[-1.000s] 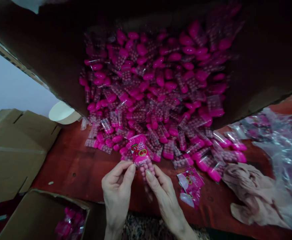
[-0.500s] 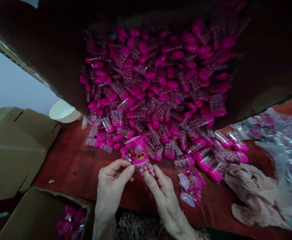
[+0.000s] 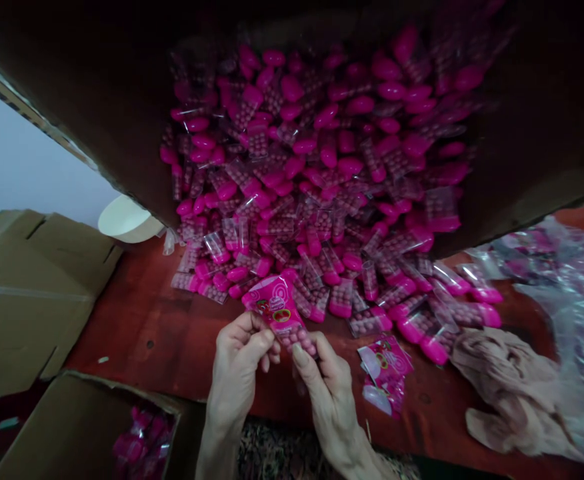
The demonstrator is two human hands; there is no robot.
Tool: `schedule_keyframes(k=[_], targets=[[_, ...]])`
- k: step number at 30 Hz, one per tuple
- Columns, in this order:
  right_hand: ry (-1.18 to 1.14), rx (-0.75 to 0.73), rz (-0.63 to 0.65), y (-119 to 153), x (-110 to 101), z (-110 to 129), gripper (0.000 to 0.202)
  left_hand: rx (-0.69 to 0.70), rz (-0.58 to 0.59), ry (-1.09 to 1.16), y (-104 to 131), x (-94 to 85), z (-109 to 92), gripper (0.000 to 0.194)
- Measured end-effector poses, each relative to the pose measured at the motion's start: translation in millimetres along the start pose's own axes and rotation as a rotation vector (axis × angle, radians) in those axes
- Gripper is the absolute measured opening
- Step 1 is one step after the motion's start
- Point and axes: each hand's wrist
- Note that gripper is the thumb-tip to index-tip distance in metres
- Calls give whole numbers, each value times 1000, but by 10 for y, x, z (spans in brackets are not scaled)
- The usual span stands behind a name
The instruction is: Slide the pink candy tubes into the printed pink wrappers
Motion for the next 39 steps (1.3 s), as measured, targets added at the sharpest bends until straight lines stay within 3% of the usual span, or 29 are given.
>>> schedule_keyframes(k=[4, 9, 15, 21, 31, 39], targets=[[49, -69, -57, -2, 43, -17, 19, -15, -54, 83, 10, 31, 10, 11], [-59, 45, 8, -36, 51, -43, 25, -44, -31, 118, 18, -18, 39, 16], [-86, 173, 100, -45, 37, -71, 28, 122, -77, 238, -47, -56, 68, 32], [59, 164, 122, -8, 91, 15, 29, -51, -65, 333, -80, 98, 92, 15], [229, -136, -8, 33, 60, -16, 17, -146, 43, 456, 60, 189, 171, 17], [176, 17, 30, 82, 38, 25, 23, -111, -30, 371, 173, 238, 188, 20]])
Point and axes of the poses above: each hand's wrist, its own y-axis away from the middle knuckle, its own x-axis out of the palm, z = x × y, and after that the axes turned 3 degrees about x, right-handed
